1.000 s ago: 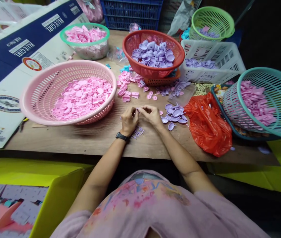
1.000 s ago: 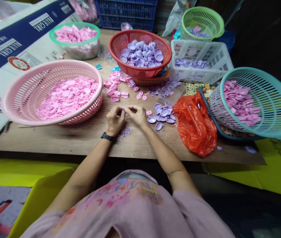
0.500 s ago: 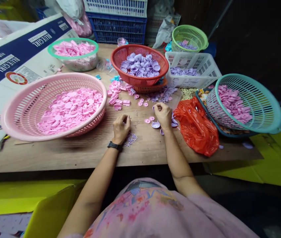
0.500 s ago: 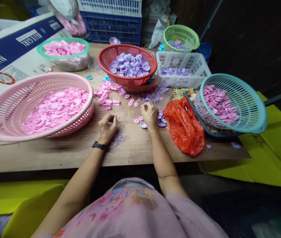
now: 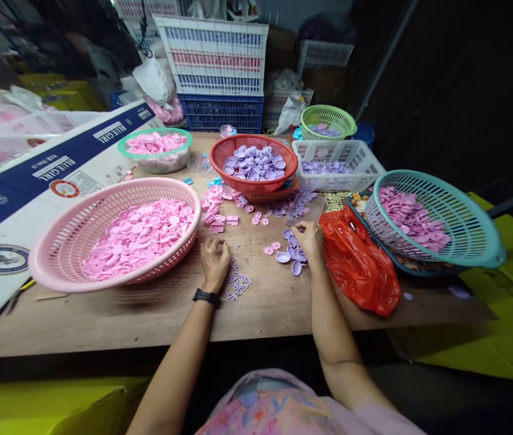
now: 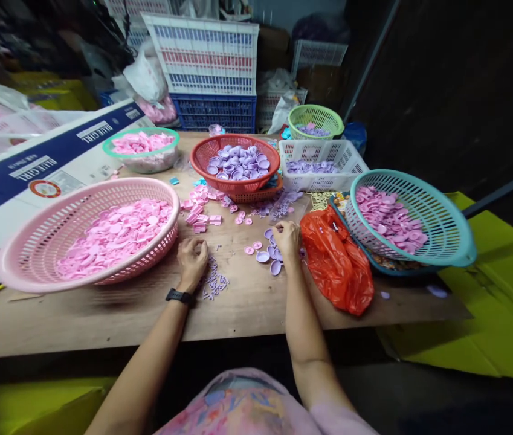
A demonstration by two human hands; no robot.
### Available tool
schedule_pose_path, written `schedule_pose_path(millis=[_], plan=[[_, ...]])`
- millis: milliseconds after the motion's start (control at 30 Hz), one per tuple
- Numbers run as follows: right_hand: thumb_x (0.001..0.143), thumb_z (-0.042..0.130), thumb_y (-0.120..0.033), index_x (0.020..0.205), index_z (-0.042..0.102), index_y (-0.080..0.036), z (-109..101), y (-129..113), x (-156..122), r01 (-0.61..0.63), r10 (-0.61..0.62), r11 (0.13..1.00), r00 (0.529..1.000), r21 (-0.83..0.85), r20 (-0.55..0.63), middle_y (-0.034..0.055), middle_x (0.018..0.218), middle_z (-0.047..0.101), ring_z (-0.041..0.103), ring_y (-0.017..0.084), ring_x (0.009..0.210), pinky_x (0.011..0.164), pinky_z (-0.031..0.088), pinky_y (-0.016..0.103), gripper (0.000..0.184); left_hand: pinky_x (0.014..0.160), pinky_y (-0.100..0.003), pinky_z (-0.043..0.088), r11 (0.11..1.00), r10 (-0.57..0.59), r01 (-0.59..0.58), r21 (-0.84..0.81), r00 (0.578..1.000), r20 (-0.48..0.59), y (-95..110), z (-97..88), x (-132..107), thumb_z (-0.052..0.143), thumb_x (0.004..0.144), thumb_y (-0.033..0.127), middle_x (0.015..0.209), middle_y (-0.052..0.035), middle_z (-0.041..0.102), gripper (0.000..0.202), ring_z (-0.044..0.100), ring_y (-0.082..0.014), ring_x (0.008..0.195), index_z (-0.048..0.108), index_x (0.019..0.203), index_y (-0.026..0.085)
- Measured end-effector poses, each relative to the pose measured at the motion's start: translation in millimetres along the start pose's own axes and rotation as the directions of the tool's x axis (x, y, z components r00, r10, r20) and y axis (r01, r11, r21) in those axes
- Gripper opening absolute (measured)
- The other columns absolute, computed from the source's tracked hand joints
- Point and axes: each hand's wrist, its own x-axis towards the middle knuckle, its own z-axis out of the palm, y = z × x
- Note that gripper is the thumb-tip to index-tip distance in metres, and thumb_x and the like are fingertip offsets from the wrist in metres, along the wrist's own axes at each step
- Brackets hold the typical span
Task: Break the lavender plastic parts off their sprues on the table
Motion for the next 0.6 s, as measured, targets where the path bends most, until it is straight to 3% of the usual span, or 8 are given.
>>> schedule_pose_path(millis=[167, 267, 367, 500, 600], plan=[[0.090, 0.057, -0.034, 0.092, 0.078, -0.014, -24.0, 16.6, 6.7, -0.034, 0.065, 0.972, 0.990, 0.232, -0.124, 0.0105, 0.088, 0.076, 0.069, 0.022, 0.085, 0.086, 0.051, 0.033, 0.029, 0.096, -0.042, 0.044, 0.999, 0.046, -0.046, 0.001, 0.999, -0.008, -2.1, -0.7, -0.3, 0.053, 0.089, 0.027, 0.093, -0.0093, 0.066, 0.016, 0.060, -0.0265, 0.095, 0.065, 0.082, 0.019], [0.092, 0.055, -0.040, 0.104, 0.075, -0.013, -41.3, 34.6, 3.2, -0.053, 0.094, 0.913, 0.992, 0.404, -0.082, 0.0115, 0.099, 0.076, 0.070, 0.021, 0.091, 0.088, 0.053, 0.033, 0.036, 0.099, -0.044, 0.043, 0.999, 0.043, -0.043, 0.001, 0.999, -0.009, -3.6, -0.3, 0.3, 0.053, 0.089, 0.027, 0.094, -0.0085, 0.065, 0.014, 0.060, -0.0259, 0.096, 0.063, 0.083, 0.020], [0.088, 0.062, -0.047, 0.117, 0.069, -0.013, -51.4, 49.2, -11.2, -0.071, 0.064, 0.875, 0.997, 0.478, 0.032, 0.0132, 0.113, 0.073, 0.069, 0.021, 0.100, 0.091, 0.055, 0.035, 0.046, 0.098, -0.044, 0.043, 0.998, 0.066, -0.066, 0.010, 0.998, -0.012, -2.0, -0.1, 0.6, 0.053, 0.089, 0.028, 0.093, -0.0085, 0.064, 0.014, 0.058, -0.0263, 0.096, 0.062, 0.082, 0.020], [0.080, 0.074, -0.052, 0.133, 0.060, -0.022, -53.3, 50.4, -38.2, -0.006, -0.086, 0.918, 0.973, 0.398, 0.213, 0.0118, 0.131, 0.063, 0.063, 0.024, 0.118, 0.100, 0.052, 0.040, 0.064, 0.097, -0.045, 0.044, 0.980, 0.197, -0.197, -0.025, 0.980, -0.010, 15.5, -3.9, -2.3, 0.054, 0.092, 0.029, 0.098, -0.0089, 0.068, 0.014, 0.057, -0.0280, 0.103, 0.064, 0.087, 0.020], [0.072, 0.082, -0.054, 0.145, 0.050, -0.026, -50.2, 39.3, -51.8, 0.116, -0.175, 0.972, 0.937, 0.203, 0.303, 0.0138, 0.145, 0.052, 0.049, 0.032, 0.135, 0.113, 0.041, 0.050, 0.084, 0.096, -0.041, 0.047, 0.939, 0.330, -0.312, -0.146, 0.937, 0.115, 41.1, -6.8, -8.2, 0.056, 0.092, 0.029, 0.104, -0.0073, 0.069, 0.013, 0.059, -0.0252, 0.103, 0.065, 0.096, 0.021]])
